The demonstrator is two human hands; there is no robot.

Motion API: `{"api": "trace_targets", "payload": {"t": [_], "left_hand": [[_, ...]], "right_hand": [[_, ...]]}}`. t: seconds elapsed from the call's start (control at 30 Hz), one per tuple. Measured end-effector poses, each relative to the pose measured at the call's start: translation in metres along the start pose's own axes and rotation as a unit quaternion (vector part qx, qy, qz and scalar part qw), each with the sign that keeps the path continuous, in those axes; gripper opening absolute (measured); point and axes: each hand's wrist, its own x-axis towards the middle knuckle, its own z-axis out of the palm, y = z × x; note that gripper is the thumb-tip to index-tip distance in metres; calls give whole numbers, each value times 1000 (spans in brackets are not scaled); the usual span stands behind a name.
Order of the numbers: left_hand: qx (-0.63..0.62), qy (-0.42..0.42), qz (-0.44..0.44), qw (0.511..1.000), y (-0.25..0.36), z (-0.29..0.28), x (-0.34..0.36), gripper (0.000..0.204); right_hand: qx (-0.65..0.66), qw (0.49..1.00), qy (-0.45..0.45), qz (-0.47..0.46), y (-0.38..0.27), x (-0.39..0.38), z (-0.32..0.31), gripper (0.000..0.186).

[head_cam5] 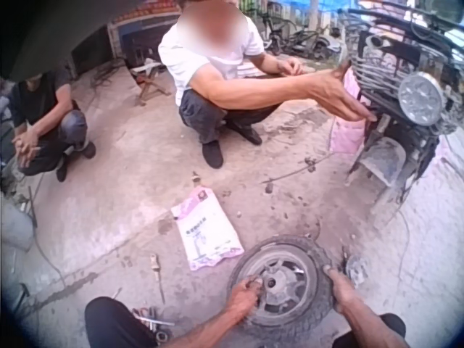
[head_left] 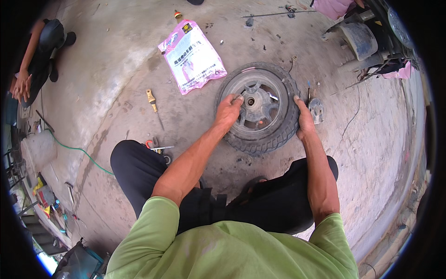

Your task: The person removes the front wheel from a three-wheeled vehicle using a wrench and screwdriver. They loosen the axle nut, detach the brake cable, and pull the wheel off the axle, placing it on the ground.

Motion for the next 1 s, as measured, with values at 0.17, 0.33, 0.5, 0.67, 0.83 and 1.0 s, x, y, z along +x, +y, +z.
{"api": "trace_targets", "payload": {"t": [0.17, 0.33, 0.5, 0.67, 0.83, 1.0], "left_hand": [[3, 42, -54, 998, 25, -8, -6, 45], [27, 110, -73, 991, 38, -17, -13, 45], [-335, 2, -86, 938, 9, -43, -19, 53], [-639, -267, -39, 720, -1, -44, -36, 67], [-629, -347, -17, 695, -22, -48, -27, 66], [-624, -347, -41, 699, -25, -45, -29, 63]], "right_hand": [[-23, 995, -101, -11, -22, -29, 37, 71], [-47, 983, -160, -83, -32, -45, 88, 73], [-377, 846, -103, -362, -1, -108, 160, 95], [-596, 568, -202, -531, 45, -141, 155, 88], [-624, 527, -198, -542, 61, -142, 154, 73], [-610, 529, -174, -564, 69, -154, 144, 99]]}}
